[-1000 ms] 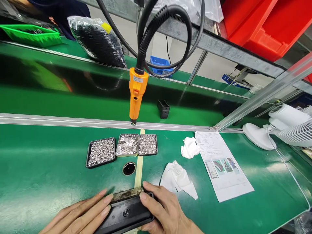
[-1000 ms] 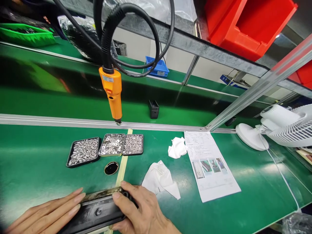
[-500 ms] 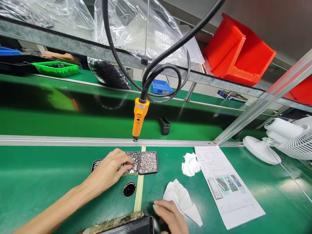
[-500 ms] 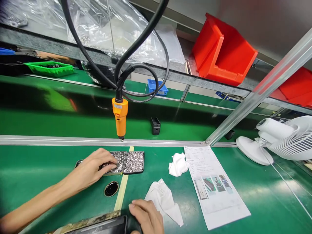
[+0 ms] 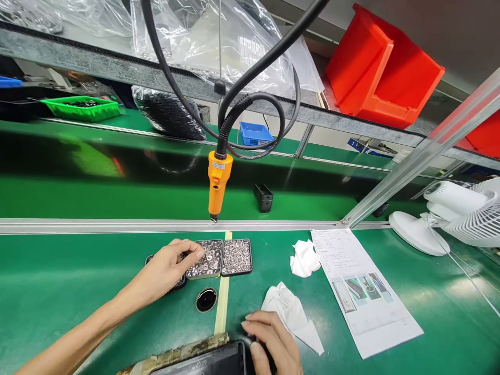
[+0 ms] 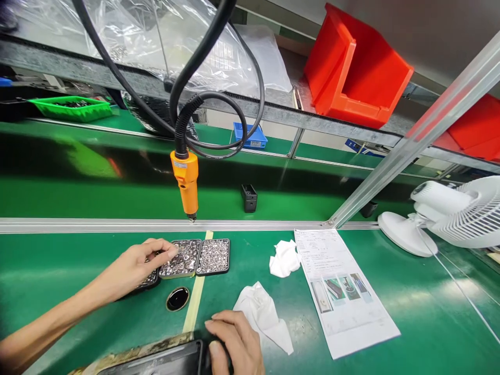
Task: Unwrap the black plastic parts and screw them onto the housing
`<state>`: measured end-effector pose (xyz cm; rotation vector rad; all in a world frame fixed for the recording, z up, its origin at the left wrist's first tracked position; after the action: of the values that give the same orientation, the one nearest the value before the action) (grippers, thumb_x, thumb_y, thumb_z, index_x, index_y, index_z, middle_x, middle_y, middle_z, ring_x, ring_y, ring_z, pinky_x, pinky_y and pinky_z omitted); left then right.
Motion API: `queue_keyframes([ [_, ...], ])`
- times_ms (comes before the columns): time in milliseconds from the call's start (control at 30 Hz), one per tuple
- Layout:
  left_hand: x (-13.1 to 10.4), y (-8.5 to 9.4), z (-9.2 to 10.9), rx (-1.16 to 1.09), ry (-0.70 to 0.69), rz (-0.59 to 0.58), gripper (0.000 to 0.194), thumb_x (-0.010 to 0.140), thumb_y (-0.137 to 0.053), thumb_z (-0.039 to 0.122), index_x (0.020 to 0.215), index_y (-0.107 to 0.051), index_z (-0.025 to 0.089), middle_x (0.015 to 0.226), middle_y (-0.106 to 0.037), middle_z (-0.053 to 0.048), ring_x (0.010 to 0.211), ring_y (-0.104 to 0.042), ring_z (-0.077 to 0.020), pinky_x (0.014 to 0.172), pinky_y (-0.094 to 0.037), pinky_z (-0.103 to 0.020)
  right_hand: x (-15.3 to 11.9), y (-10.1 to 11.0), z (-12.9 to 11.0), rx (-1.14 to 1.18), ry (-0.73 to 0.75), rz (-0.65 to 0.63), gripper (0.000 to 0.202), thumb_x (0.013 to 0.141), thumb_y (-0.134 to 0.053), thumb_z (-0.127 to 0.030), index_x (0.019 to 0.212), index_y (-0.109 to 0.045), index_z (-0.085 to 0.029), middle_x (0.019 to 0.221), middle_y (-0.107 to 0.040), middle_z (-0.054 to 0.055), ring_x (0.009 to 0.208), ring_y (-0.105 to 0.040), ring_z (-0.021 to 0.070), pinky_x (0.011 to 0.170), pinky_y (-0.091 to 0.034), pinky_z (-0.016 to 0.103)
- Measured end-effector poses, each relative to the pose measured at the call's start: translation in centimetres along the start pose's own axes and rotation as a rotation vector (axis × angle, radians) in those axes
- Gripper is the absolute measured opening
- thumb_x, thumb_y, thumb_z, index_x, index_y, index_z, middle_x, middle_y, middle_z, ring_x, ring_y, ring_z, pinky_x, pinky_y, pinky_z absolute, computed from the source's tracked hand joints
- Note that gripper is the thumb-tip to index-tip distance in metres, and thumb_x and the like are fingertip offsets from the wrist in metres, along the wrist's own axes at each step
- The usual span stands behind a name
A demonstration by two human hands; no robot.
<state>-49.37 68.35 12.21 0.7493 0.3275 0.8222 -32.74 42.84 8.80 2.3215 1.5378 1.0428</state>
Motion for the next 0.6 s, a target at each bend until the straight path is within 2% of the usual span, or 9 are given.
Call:
queue_keyframes([
  [100, -4.0, 0.9, 2.1, -0.082, 0.005, -0.078, 0.047, 0.1, -0.041, 0.066, 0.084, -0.062, 0.027, 0.093, -0.065, 0.0, 0.095, -0.059, -0.0229, 0.086, -0.051, -0.035, 0.8, 0.6, -0.6, 0.047, 0.042, -0.06, 0.034, 0.106, -0.046, -0.016, 0.134, -0.062, -0.027, 0.125, -0.064, 0.011, 0.112, -0.068, 0.0227, 0.096, -0.059, 0.037],
  [167, -7.5, 0.7, 4.1, -0.109, -0.067, -0.144, 0.033, 0.103, -0.048, 0.054, 0.088, -0.064, 0.029, 0.116, -0.065, 0.0, 0.118, -0.056, -0.0221, 0.102, -0.05, -0.034, 1.3, 1.0, -1.0, 0.089, 0.032, -0.072, 0.038, 0.105, -0.045, -0.009, 0.136, -0.06, -0.025, 0.127, -0.061, 0.012, 0.116, -0.065, 0.0222, 0.1, -0.057, 0.039],
  [233, -10.6, -0.1, 5.9, 0.028, -0.204, -0.183, 0.025, 0.104, -0.048, 0.041, 0.092, -0.065, 0.029, 0.138, -0.056, 0.0, 0.139, -0.043, -0.0222, 0.11, -0.048, -0.035, 1.6, 1.1, -1.6, 0.124, 0.046, -0.077, 0.04, 0.103, -0.045, -0.005, 0.136, -0.06, -0.023, 0.127, -0.06, 0.013, 0.118, -0.063, 0.0216, 0.101, -0.055, 0.039],
  [300, -12.7, -0.9, 7.5, 0.209, -0.418, -0.128, 0.019, 0.101, -0.051, 0.03, 0.089, -0.066, 0.028, 0.142, -0.054, -0.002, 0.147, -0.034, -0.0226, 0.109, -0.051, -0.034, 1.8, 1.1, -2.0, 0.134, 0.062, -0.079, 0.041, 0.102, -0.045, -0.003, 0.135, -0.061, -0.021, 0.126, -0.06, 0.013, 0.118, -0.063, 0.0211, 0.101, -0.055, 0.037],
  [400, -13.9, -1.8, 8.6, 0.405, -0.65, -0.01, 0.015, 0.094, -0.056, 0.021, 0.086, -0.067, 0.028, 0.141, -0.056, -0.004, 0.151, -0.029, -0.025, 0.099, -0.058, -0.033, 1.8, 1.0, -2.0, 0.118, 0.039, -0.074, 0.039, 0.102, -0.046, -0.003, 0.133, -0.063, -0.021, 0.125, -0.06, 0.013, 0.117, -0.063, 0.0211, 0.1, -0.055, 0.037],
  [467, -13.8, -1.8, 8.4, 0.472, -0.667, 0.012, 0.016, 0.094, -0.057, 0.022, 0.091, -0.07, 0.03, 0.145, -0.056, -0.004, 0.153, -0.028, -0.0281, 0.096, -0.061, -0.037, 1.8, 0.9, -1.9, 0.106, 0.027, -0.073, 0.038, 0.102, -0.047, -0.004, 0.131, -0.064, -0.021, 0.125, -0.061, 0.012, 0.116, -0.063, 0.0213, 0.1, -0.055, 0.037],
  [600, -14.8, -1.0, 7.1, 0.478, -0.606, 0.013, 0.031, 0.098, -0.058, 0.025, 0.122, -0.07, 0.04, 0.152, -0.055, 0.001, 0.153, -0.032, -0.0338, 0.099, -0.059, -0.051, 1.8, 1.0, -1.8, 0.103, -0.003, -0.068, 0.036, 0.102, -0.047, -0.005, 0.128, -0.066, -0.022, 0.124, -0.061, 0.012, 0.115, -0.064, 0.0219, 0.099, -0.055, 0.038],
])
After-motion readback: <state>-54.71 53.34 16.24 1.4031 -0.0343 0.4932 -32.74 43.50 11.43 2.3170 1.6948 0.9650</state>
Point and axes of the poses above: each hand's wrist, its own x-axis towards the middle knuckle, its own y-axis out of the back of the hand, z = x × y, the point moved 6 cm from there along x, towards the middle knuckle
